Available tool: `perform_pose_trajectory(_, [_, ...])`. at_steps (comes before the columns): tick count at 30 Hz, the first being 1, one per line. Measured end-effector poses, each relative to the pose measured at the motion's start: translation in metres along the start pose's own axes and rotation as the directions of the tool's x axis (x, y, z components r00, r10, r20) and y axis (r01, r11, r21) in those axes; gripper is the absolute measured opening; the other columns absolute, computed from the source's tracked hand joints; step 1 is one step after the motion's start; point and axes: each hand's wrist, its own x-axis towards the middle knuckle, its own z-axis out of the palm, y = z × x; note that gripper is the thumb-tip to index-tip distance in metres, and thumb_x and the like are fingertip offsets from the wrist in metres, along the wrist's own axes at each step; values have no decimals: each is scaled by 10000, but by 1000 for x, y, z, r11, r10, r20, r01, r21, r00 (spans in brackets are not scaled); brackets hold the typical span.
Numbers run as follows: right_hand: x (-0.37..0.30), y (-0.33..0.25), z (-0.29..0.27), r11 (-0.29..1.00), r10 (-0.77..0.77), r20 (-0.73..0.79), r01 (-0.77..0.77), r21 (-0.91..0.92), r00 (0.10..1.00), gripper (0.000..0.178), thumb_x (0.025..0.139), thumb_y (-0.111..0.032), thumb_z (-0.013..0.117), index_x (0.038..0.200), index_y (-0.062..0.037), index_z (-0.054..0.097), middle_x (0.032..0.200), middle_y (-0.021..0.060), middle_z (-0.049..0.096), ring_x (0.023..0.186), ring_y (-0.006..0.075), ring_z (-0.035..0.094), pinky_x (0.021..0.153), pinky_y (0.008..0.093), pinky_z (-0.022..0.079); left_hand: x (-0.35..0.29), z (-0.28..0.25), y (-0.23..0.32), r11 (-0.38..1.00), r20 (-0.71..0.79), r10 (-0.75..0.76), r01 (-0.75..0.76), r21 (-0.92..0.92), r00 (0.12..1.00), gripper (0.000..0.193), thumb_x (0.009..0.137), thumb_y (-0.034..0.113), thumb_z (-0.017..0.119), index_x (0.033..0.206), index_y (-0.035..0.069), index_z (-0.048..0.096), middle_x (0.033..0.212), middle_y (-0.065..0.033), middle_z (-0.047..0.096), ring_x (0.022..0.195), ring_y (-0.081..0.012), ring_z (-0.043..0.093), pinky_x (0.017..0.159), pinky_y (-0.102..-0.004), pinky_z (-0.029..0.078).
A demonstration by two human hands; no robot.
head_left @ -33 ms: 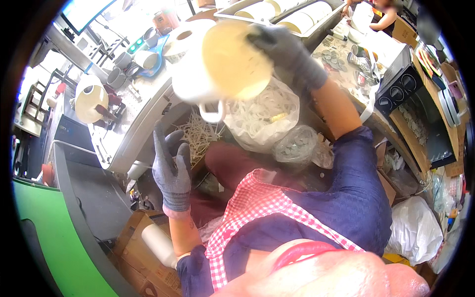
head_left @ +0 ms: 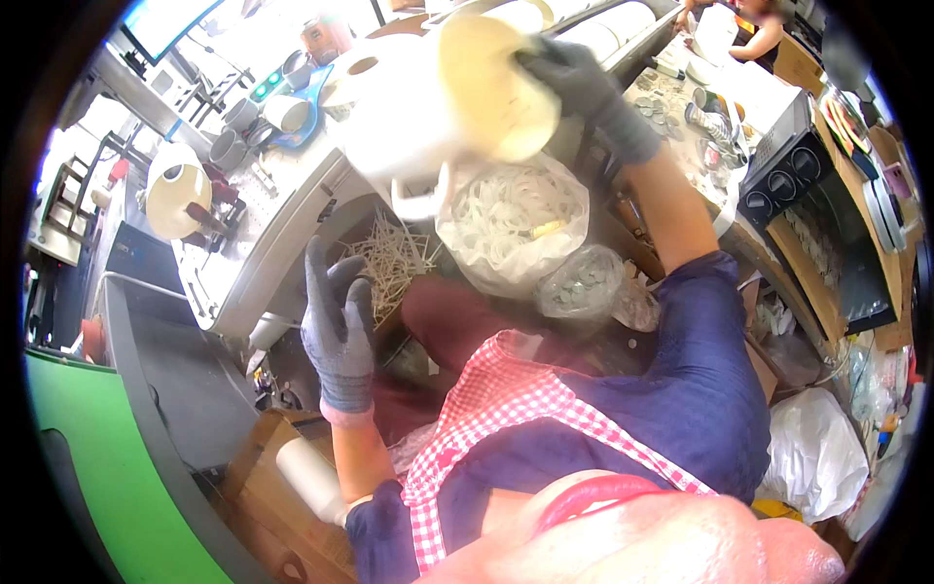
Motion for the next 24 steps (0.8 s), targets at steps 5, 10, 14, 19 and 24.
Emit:
perform_pose_trajectory(5, [-53, 89, -53, 353, 617, 24, -304, 885, 787, 116, 1003, -176, 502, 958, -78, 546, 738, -21, 464, 605, 79, 438, 517, 220, 360, -14, -1, -21, 969, 82, -206, 215, -124, 975, 521, 1046, 167, 505, 1515, 4, 345, 1107, -128, 671, 877, -130, 650, 794, -276, 543])
perform_pose_trajectory(10, [-69, 118, -68, 103, 799, 40, -203, 974, 600, 160, 1027, -189, 453, 915, -89, 509, 669, -44, 402, 532, 57, 367, 456, 210, 303, -20, 0, -32, 946, 53, -277, 282, -159, 959, 502, 1040, 161, 521, 1498, 10, 382, 1071, -112, 689, 872, -125, 652, 795, -273, 543])
perform_pose_trajectory(14, [-69, 118, -67, 199, 700, 62, -278, 940, 711, 143, 1018, -172, 468, 914, -83, 506, 668, -38, 412, 542, 58, 380, 459, 210, 305, -15, -1, -32, 937, 57, -296, 302, -177, 953, 502, 1022, 108, 536, 1500, 39, 399, 1033, -104, 694, 857, -122, 647, 790, -267, 530])
perform_pose_trajectory(19, [-68, 120, -73, 324, 679, 43, -352, 878, 733, 193, 917, -254, 675, 863, -93, 586, 687, -16, 514, 541, 107, 456, 491, 265, 372, -10, 7, -30, 942, 101, -291, 304, -143, 951, 495, 1032, 141, 525, 1498, 29, 399, 1077, -102, 684, 872, -119, 644, 792, -265, 534])
perform_pose_trajectory(24, [-55, 168, -122, 487, 714, -123, -363, 794, 689, 147, 975, -281, 599, 918, -145, 604, 735, -32, 567, 571, 87, 508, 504, 235, 414, -15, -5, -39, 953, 109, -238, 253, -166, 965, 496, 1038, 124, 485, 1507, 10, 369, 1110, -124, 674, 894, -137, 652, 800, -272, 541])
